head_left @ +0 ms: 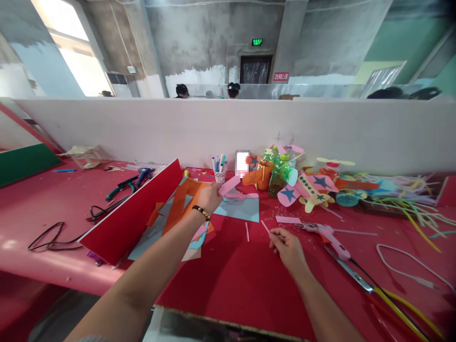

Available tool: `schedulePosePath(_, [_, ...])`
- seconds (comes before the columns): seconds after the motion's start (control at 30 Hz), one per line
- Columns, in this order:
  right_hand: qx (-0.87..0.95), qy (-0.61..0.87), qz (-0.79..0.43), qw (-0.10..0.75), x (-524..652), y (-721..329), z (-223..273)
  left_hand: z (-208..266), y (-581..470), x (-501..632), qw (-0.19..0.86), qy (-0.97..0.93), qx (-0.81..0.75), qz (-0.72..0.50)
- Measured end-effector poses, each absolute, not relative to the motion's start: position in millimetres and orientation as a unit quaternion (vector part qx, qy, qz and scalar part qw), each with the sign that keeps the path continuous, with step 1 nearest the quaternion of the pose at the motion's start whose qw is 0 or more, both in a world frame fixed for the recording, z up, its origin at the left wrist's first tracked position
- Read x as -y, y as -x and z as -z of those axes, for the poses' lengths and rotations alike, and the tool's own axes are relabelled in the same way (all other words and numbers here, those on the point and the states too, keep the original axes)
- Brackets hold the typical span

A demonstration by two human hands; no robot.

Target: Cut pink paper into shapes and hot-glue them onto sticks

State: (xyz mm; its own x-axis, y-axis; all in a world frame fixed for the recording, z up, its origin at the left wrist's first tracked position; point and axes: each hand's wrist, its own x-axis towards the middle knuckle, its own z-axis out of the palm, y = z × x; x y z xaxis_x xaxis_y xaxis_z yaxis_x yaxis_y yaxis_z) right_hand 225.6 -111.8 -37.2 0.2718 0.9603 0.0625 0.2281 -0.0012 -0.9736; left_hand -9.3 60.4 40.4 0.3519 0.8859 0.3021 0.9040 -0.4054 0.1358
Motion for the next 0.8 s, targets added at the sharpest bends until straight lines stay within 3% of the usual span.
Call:
schedulePosePath(0.2, [0.482,0.611,-0.364,0.512,112,-226,39,-57,53,-64,-0.006,0.783,0.505,0.363])
schedulePosePath(0.4, [0.478,0.616,-0.365,0.508,115,-226,41,-76,118,-27,0.057,0.73,0.469,0.494])
schedulePosePath(0.57, [0.49,0.63,-0.337,0.499,115,-222,37,-43,184,16,0.092,0.762,0.497,0.406])
schedulePosePath(0.8, [0.526,0.659,-0.305,0.443,113,-216,33,11,216,38,-0.015,0.846,0.511,0.151])
